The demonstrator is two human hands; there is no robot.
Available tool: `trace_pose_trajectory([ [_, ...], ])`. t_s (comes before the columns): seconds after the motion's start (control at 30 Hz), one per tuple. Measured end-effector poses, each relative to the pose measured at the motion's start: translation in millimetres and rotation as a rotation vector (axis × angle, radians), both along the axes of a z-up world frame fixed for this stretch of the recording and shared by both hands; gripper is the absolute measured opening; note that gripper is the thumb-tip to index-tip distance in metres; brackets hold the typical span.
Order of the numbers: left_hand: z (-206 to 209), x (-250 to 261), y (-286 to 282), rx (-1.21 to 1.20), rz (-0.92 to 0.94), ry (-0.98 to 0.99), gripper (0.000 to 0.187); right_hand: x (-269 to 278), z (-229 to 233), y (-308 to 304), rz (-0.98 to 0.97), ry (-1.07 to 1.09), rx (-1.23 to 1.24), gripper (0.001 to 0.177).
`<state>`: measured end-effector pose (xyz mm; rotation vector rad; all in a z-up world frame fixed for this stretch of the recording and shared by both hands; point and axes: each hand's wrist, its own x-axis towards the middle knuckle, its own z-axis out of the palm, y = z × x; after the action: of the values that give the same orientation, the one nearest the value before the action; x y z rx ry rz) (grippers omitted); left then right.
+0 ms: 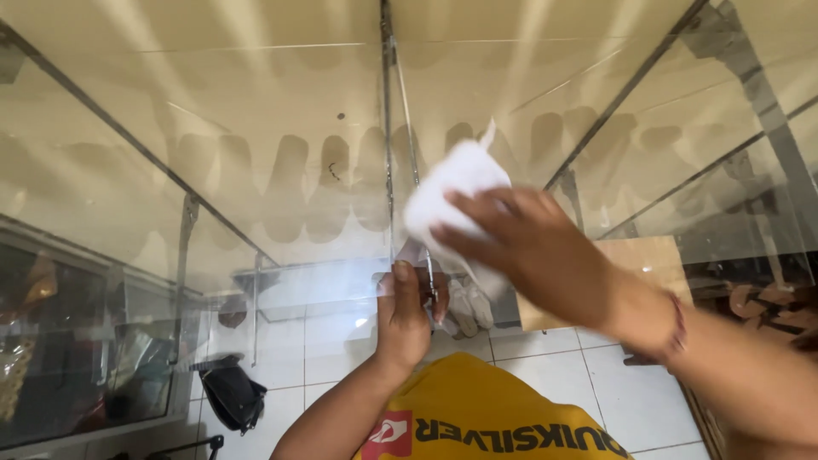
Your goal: The person wipes both sides of a glass shelf with a cloth while holding it by hand.
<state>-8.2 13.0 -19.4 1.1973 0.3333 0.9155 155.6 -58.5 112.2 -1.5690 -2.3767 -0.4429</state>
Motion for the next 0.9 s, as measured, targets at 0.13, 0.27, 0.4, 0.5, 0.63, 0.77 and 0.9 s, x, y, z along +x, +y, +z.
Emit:
trace_pose_trajectory([
  [0.13,8.5,0.1,-0.9,-0.140,-0.038,0.033,0.056,-5.8,-13.8,-72.4,-0.006,0.128,-0.017,0.060],
  [0.27,10.3,6.7,-0.3,-0.215,-0.071,0.005,0.058,-2.9,-59.3,-106.9,0.008,0.235,0.068,0.050],
  [0.4,9.6,4.6,-3.0,-0.186,-0.038,0.051,0.055,-18.9,-105.0,-95.7,-0.064,0.487,0.359,0.033],
  [0.5,16.4,5.8,-0.9,-0.065,-0.003,0.010,0.053,-20.1,-95.3,-85.1,0.062,0.410,0.283,0.033],
  [0.63,30.7,11.1,0.8,-0.641,-0.043,0.032,0.059,-12.6,-87.6,-57.7,0.604,0.436,0.078,0.026],
  [0.77,18.3,0.0,3.3,-0.137,-0.067,0.061,0.060,13.4,-139.0,-63.1,0.633,0.872,-0.203,0.021],
  [0.9,14.3,2.0,0.4,-0.126,-0.045,0.045,0.059,44.0,-214.2,-38.0,0.035,1.680,-0.141,0.034],
])
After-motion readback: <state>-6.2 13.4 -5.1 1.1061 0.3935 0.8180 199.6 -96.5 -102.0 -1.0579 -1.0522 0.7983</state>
